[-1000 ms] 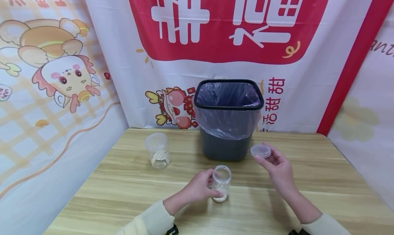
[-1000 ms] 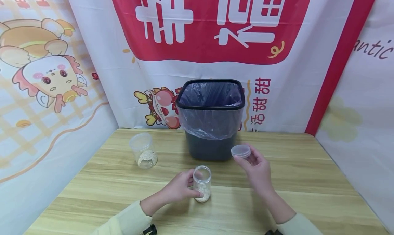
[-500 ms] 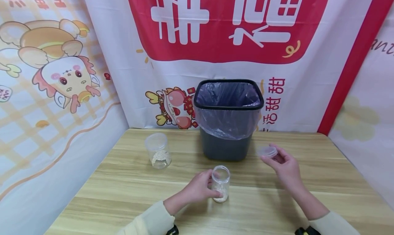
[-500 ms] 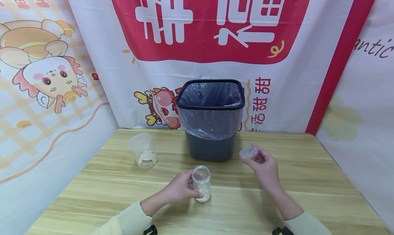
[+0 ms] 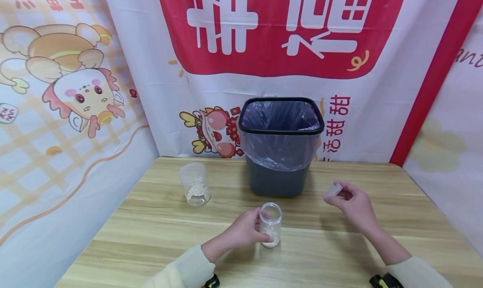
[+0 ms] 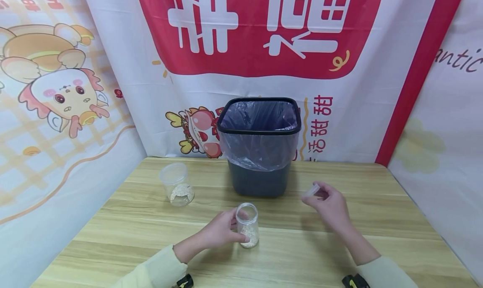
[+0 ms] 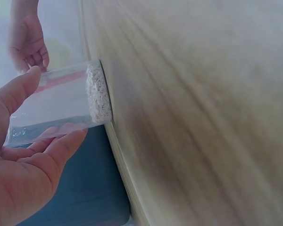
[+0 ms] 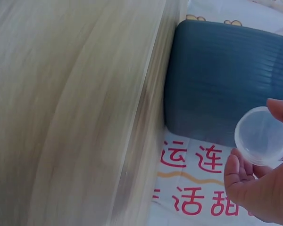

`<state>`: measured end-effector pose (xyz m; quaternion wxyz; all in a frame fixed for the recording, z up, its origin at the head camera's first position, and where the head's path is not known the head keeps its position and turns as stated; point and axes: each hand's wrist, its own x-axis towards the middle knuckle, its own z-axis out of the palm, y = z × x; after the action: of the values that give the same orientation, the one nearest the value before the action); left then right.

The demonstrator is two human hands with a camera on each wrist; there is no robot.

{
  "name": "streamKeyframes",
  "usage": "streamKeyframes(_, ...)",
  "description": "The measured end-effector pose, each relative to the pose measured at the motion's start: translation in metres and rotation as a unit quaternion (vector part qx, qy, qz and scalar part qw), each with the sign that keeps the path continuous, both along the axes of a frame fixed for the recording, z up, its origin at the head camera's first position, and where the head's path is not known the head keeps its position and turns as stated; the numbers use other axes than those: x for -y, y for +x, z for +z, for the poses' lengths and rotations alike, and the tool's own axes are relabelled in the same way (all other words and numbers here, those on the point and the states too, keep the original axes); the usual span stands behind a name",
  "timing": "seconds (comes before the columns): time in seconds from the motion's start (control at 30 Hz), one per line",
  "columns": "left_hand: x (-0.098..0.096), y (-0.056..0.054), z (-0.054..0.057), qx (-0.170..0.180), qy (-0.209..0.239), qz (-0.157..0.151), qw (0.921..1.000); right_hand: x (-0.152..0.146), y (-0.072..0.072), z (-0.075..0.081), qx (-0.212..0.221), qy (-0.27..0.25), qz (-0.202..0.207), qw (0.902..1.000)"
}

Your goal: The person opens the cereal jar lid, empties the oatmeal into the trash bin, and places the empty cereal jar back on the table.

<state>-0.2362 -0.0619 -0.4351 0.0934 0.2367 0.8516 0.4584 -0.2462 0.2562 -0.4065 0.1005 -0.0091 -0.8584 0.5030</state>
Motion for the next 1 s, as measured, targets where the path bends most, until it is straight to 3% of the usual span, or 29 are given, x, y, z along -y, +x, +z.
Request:
streamKeyframes(0.23,0.001,-0.002,0.000,0.003,-0.010,-0.004,0.9999,-0.007,-0.005,-0.004,0.036,0.076,0.019,0.9963)
streamKeyframes(0.43,0.001,0.000,0.000,-0.003,-0.011,-0.003,0.9999,-0.014,-0.011,-0.015,0.076,0.132,0.046,0.9873)
streamKeyframes(0.63,0.001,0.001,0.000,-0.009,-0.017,-0.004,0.9998,-0.018,-0.014,-0.024,0.081,0.182,0.059,0.9782)
streamKeyframes(1.0,0.000,0.002,0.002,-0.006,-0.014,-0.003,0.9999,-0.017,-0.015,-0.022,0.104,0.210,0.075,0.9692)
